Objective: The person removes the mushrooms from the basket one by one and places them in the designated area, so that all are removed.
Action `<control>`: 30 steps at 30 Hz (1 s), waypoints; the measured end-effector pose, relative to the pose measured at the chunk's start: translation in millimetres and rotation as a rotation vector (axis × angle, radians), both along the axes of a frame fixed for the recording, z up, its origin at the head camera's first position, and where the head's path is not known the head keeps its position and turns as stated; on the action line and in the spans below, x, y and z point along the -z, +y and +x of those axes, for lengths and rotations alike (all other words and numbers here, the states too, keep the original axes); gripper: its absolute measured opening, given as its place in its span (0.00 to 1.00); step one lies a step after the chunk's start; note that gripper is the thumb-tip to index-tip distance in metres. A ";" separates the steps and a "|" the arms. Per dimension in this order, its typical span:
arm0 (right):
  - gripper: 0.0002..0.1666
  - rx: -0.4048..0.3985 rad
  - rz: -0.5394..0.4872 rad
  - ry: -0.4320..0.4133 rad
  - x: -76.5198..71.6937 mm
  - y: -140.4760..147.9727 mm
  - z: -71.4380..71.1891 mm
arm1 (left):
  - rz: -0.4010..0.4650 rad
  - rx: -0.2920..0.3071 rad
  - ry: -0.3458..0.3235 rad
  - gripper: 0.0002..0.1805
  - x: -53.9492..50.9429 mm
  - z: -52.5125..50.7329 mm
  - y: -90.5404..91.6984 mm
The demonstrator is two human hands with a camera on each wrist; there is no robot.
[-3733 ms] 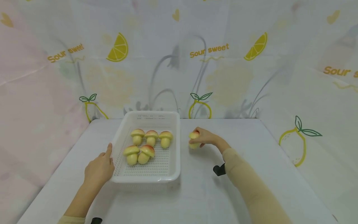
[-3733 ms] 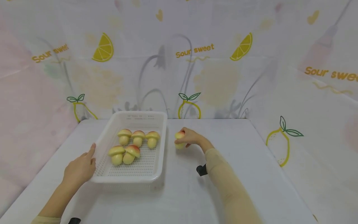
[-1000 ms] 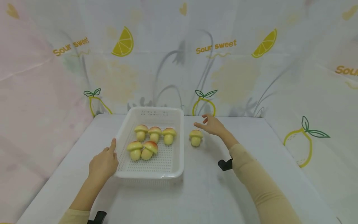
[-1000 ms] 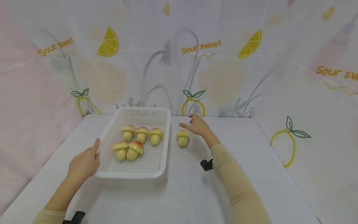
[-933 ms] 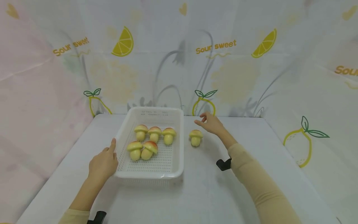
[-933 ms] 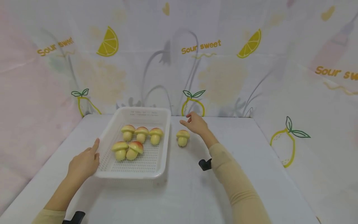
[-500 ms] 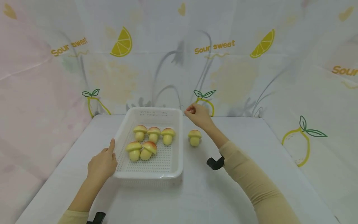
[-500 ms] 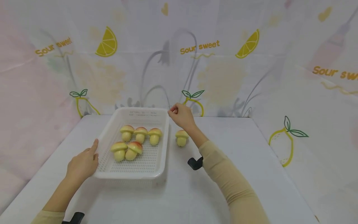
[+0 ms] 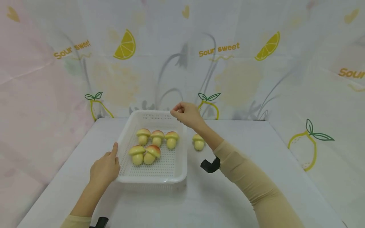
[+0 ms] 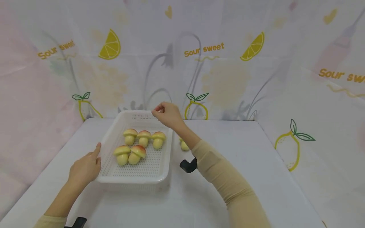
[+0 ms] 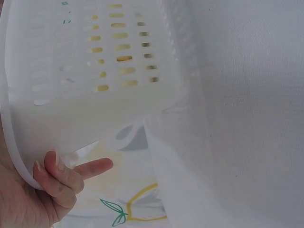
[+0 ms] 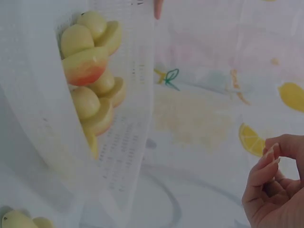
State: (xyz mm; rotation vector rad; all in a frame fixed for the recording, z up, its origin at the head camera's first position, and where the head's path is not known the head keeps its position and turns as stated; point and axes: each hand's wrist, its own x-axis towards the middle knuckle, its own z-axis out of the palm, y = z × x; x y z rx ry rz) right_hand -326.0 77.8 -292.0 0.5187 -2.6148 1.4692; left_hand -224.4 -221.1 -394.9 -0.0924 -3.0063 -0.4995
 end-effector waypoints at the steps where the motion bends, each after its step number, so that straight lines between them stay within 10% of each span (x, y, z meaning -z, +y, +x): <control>1: 0.09 -0.006 -0.013 -0.010 -1.2 -3.3 0.4 | 0.000 -0.003 0.000 0.30 -0.1 0.1 -0.1; 30: 0.11 -0.041 -0.062 -0.223 29.0 -81.1 -21.2 | -0.025 -0.021 0.022 0.30 -1.1 1.0 3.0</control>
